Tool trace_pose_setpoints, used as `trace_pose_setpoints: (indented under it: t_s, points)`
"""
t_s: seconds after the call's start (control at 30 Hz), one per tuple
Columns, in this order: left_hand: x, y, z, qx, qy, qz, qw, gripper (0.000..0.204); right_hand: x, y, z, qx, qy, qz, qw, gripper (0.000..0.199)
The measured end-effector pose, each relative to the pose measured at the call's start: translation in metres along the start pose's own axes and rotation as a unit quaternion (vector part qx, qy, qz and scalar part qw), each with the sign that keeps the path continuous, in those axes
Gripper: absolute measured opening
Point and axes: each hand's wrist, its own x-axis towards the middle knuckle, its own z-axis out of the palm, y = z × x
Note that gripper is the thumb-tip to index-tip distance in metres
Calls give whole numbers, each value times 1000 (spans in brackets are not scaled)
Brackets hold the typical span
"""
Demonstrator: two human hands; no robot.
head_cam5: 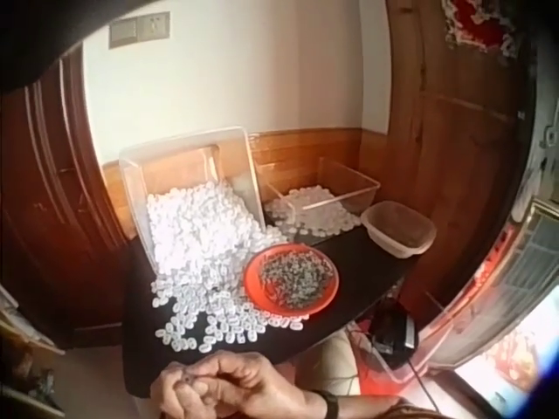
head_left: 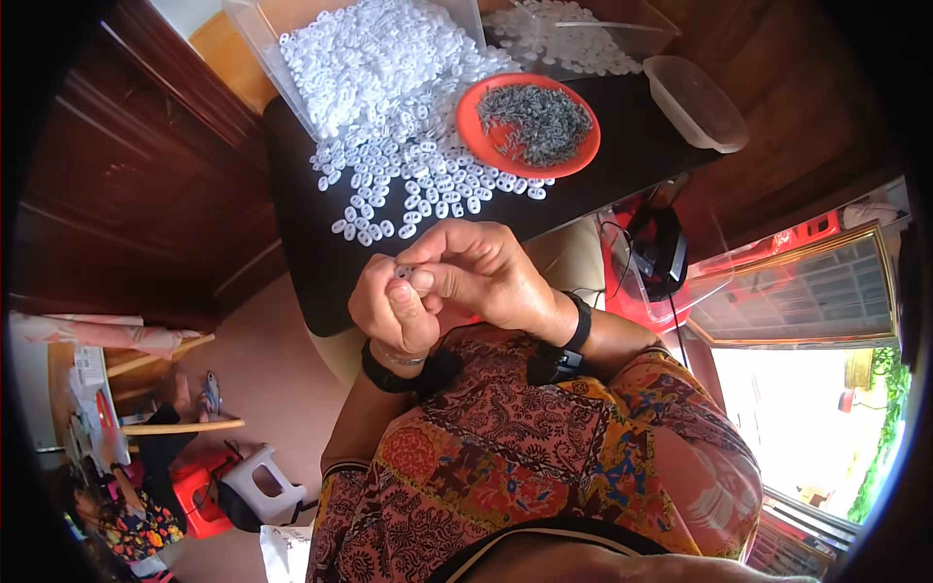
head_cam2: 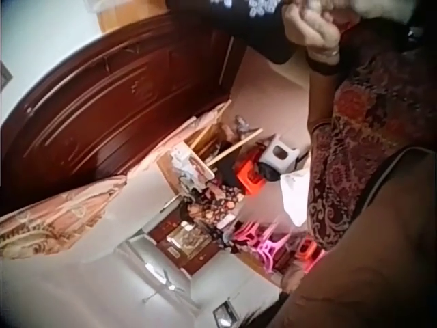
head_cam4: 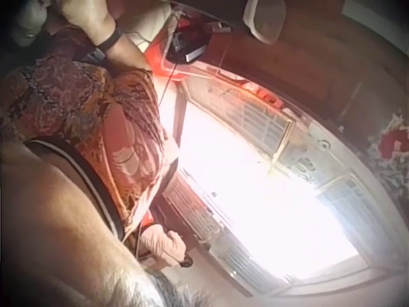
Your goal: The recorder is assembling small hardware components by inserting metal pins into white plastic rings.
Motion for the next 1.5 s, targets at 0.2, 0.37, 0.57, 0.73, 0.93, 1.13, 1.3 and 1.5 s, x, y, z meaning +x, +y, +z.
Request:
trace_pose_setpoints:
  t_s: [0.2,0.37,0.57,0.73,0.93,1.13,1.3,1.5]
  points:
    - [-3,-7,-14,25,-50,-35,998,34,19,-36,-20,-139,1,29,990,13]
    - [0,-5,-33,32,-37,-112,993,17,102,-120,-77,-489,240,-84,834,35]
    - [1,-11,-19,22,-65,-139,988,13,124,-112,-158,-665,249,-169,683,36]
    - [-16,-35,-17,23,-62,-209,976,13,76,-18,-124,-638,-103,-103,756,18]
    - [-31,-33,-16,69,-89,-208,971,17,40,44,-113,-734,-77,-200,644,11]
    - [-20,-17,-19,53,-134,-243,959,23,50,45,-93,-765,-95,-134,623,17]
    - [-19,-22,-21,61,-151,-255,953,21,72,54,-95,-736,-65,-90,668,15]
    - [-16,-28,-20,78,-160,-224,958,24,85,56,-98,-740,-52,-78,667,14]
